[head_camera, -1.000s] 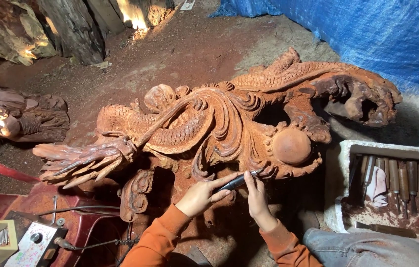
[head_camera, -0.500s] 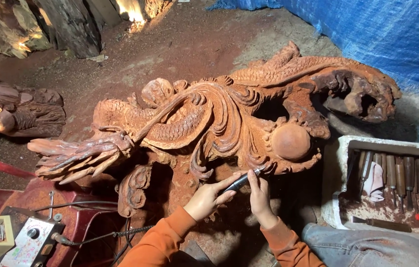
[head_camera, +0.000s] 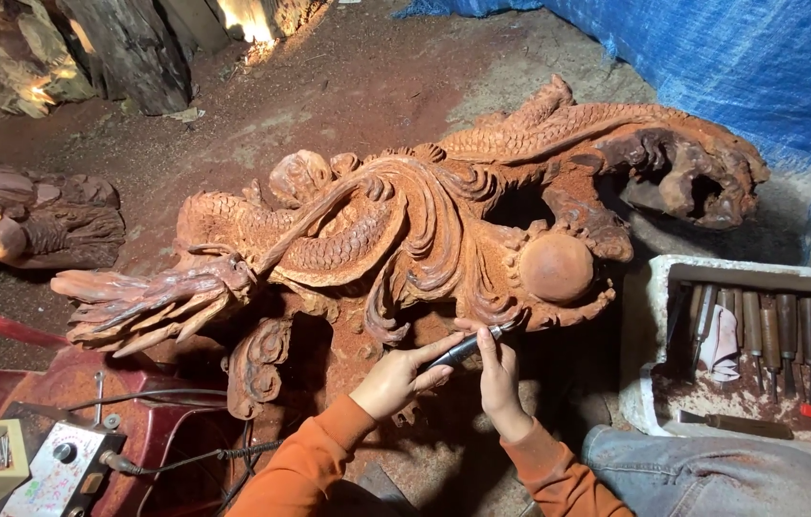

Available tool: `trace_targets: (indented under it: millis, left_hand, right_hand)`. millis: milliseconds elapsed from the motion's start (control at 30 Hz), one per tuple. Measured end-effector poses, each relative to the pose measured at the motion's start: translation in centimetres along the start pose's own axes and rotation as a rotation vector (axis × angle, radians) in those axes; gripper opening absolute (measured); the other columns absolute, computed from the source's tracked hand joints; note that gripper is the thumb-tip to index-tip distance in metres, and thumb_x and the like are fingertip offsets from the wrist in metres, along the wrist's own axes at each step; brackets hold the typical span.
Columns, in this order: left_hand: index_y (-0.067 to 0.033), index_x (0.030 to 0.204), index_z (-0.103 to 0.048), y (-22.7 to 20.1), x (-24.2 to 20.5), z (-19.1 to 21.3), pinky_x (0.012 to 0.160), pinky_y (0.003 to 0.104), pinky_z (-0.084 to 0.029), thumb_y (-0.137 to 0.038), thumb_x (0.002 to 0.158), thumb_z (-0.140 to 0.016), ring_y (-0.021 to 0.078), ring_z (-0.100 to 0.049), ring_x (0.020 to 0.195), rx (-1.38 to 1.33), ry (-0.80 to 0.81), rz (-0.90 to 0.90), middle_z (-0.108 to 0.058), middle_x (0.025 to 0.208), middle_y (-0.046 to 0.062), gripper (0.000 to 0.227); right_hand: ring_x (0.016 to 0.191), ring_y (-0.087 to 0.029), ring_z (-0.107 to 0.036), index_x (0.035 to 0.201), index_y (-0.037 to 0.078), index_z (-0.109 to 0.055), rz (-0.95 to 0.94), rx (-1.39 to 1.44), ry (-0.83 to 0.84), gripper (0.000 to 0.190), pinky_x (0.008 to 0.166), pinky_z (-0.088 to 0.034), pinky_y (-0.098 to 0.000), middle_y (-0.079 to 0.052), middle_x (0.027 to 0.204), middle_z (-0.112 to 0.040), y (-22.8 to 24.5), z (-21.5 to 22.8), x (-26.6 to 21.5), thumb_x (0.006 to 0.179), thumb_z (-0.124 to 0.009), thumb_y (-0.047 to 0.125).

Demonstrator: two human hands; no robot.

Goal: Using a handheld rotary tool to carve and detail an intricate wooden dragon sculpture.

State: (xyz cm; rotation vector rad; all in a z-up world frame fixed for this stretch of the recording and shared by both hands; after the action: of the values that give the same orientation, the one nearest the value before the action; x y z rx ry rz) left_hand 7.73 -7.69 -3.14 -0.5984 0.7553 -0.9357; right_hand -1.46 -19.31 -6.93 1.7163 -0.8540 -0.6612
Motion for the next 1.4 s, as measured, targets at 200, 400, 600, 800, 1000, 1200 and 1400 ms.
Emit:
trace_targets:
  millis: [200,400,600,800,1000,1200,1400]
  left_hand:
    - [-0.0476,0.148,-0.047,0.4,0.2,0.6,0.089,0.063,-0.055,-0.043,0.098,-0.058,0.0557,-0.065,0.100,0.027,0.011,-0.016,-0.072,0.115,0.024,0.052]
    - [-0.0511,0.148,-0.045,0.8,0.4,1.3,0.088,0.059,-0.056,-0.047,0.097,-0.057,0.0506,-0.067,0.101,0.080,0.055,-0.035,-0.073,0.117,0.018,0.053]
    - [-0.0357,0.148,-0.050,2.3,0.3,1.7,0.067,0.036,-0.056,-0.044,0.095,-0.062,0.0233,-0.073,0.076,0.139,-0.064,-0.168,-0.076,0.105,0.003,0.055]
    - [-0.0388,0.152,-0.045,1.1,-0.5,1.7,0.077,0.032,-0.059,-0.045,0.095,-0.060,0.0165,-0.075,0.086,0.105,-0.056,-0.314,-0.075,0.123,-0.006,0.058]
    - [-0.0445,0.150,-0.046,2.9,-1.2,2.0,0.066,0.035,-0.056,-0.057,0.094,-0.052,0.0176,-0.068,0.068,0.150,0.001,-0.174,-0.077,0.114,-0.001,0.058]
    - [-0.0396,0.148,-0.050,0.7,-3.3,3.3,0.073,0.030,-0.055,-0.036,0.097,-0.064,0.0142,-0.070,0.078,0.064,-0.008,-0.211,-0.076,0.107,-0.006,0.053]
    - [-0.0272,0.142,-0.059,-0.3,-2.9,4.3,0.062,0.037,-0.050,-0.043,0.093,-0.062,0.0260,-0.066,0.066,0.190,-0.059,-0.198,-0.076,0.099,0.009,0.052]
  right_hand:
    - [0.100,-0.019,-0.066,0.109,0.003,-0.081,-0.031,-0.036,0.027,0.045,0.099,-0.049,-0.0354,-0.014,0.105,-0.079,-2.5,0.2,0.3,0.107,-0.048,0.034]
    - [0.090,-0.020,-0.067,0.107,0.004,-0.082,-0.087,-0.006,0.043,0.044,0.092,-0.053,-0.0358,-0.012,0.100,-0.078,-2.4,-0.2,0.1,0.105,-0.052,0.036]
    - [0.085,-0.014,-0.060,0.114,-0.002,-0.075,-0.116,0.008,0.186,0.041,0.077,-0.048,-0.0252,-0.007,0.109,-0.074,-5.3,-1.0,0.0,0.109,-0.043,0.024]
    - [0.086,-0.013,-0.059,0.113,-0.006,-0.064,-0.041,0.090,0.059,0.037,0.080,-0.049,-0.0220,-0.009,0.105,-0.066,-8.7,1.1,1.4,0.118,-0.045,0.026]
    - [0.078,-0.011,-0.056,0.105,0.000,-0.063,-0.035,0.117,0.093,0.036,0.072,-0.047,-0.0203,-0.006,0.095,-0.063,-8.6,-0.4,0.5,0.119,-0.044,0.027]
    - [0.068,-0.010,-0.042,0.083,-0.004,-0.065,-0.022,-0.145,0.030,0.050,0.061,-0.037,-0.0237,-0.002,0.076,-0.056,-9.5,0.5,-0.4,0.114,-0.047,0.031]
    - [0.090,-0.014,-0.057,0.108,-0.008,-0.071,-0.154,0.102,0.039,0.042,0.087,-0.045,-0.0261,-0.010,0.101,-0.069,-8.6,-1.1,-0.8,0.108,-0.050,0.028]
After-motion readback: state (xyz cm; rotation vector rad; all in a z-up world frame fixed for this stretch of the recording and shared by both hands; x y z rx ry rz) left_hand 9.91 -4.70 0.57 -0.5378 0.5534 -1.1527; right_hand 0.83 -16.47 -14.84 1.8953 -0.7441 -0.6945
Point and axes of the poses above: each hand's wrist, its own x-axis towards the middle knuckle, its own z-axis out of the back of the hand, y = z × x, the point moved 10 cm from there along x, towards the middle knuckle
